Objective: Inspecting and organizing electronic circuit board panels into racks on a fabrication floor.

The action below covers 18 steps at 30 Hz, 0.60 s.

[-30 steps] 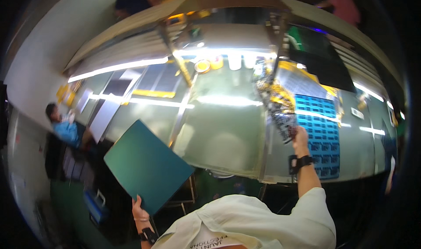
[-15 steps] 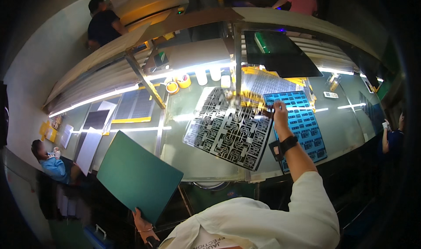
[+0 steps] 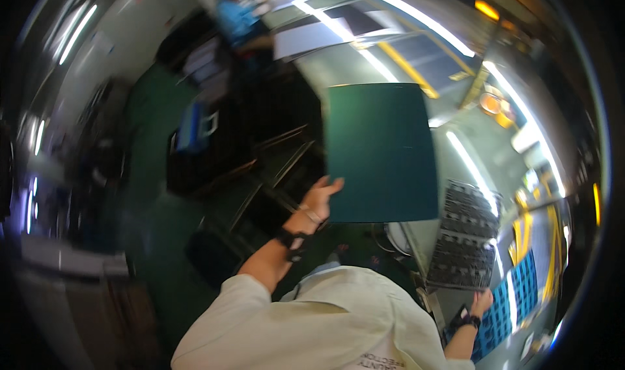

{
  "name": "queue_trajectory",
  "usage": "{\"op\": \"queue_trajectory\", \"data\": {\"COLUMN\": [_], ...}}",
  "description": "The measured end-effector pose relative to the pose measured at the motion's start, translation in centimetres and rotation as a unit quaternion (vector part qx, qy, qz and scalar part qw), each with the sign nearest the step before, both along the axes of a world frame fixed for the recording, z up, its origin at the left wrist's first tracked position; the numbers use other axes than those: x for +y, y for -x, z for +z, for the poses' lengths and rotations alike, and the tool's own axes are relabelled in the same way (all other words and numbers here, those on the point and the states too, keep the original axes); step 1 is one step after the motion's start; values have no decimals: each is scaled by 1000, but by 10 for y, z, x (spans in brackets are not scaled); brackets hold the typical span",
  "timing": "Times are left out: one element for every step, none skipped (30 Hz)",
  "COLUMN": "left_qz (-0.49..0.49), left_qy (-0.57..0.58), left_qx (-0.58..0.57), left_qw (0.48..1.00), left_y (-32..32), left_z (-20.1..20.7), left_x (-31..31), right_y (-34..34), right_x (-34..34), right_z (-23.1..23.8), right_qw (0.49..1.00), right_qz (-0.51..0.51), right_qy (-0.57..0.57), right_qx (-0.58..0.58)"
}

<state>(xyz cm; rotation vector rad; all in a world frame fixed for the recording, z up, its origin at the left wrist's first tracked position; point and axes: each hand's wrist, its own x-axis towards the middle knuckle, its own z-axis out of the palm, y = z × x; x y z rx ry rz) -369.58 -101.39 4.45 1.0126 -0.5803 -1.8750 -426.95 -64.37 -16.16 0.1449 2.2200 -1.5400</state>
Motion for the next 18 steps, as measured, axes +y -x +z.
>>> {"op": "queue_trajectory", "data": {"left_qz": [3,-3,-7,-6,-4,4,3,-8,3,-18,-43,-50,-61,-125,-175,-206,-190,-189], "left_qy": [5,-4,10,-18,-9,-19,-24,-30,-24,-12,8,1,24,62,124,151,119,166], "left_qx": [33,88,129,164,223,209,236,276,263,280,312,284,297,75,-125,-250,-215,-196], "left_qw": [999,996,992,986,975,978,971,961,964,960,949,957,953,987,969,934,950,948], "left_y": [5,9,13,17,20,33,40,51,59,65,73,82,88,87,93,95,102,105], "left_z": [-7,-13,-18,-21,-22,-25,-26,-29,-33,-37,-41,-44,-46,-49,-48,-47,-44,-41], "left_x": [2,2,5,4,5,11,15,19,21,23,22,19,14,5,-3,-10,-14,-20], "right_y": [-4,-12,-31,-55,-95,-125,-162,-195,-212,-226,-238,-243,-247,-249,-250,-255,-259,-277], "right_x": [-8,-21,-43,-69,-98,-125,-152,-180,-210,-234,-256,-267,-277,-284,-291,-291,-292,-295], "right_z": [20,42,64,92,116,131,151,166,186,204,215,230,245,259,272,281,290,283], "right_qw": [998,879,915,940,956,935,913,850,861,855,836,872,915,931,933,936,922,884], "right_qz": [-36,50,143,189,273,332,349,382,384,387,398,342,301,295,303,300,334,368], "right_qy": [-56,-415,-304,-218,-42,120,195,314,296,309,352,335,268,186,142,69,-68,-61], "right_qx": [-13,231,225,184,99,-9,-85,-184,-155,-152,-135,-104,-3,103,133,173,181,281]}}
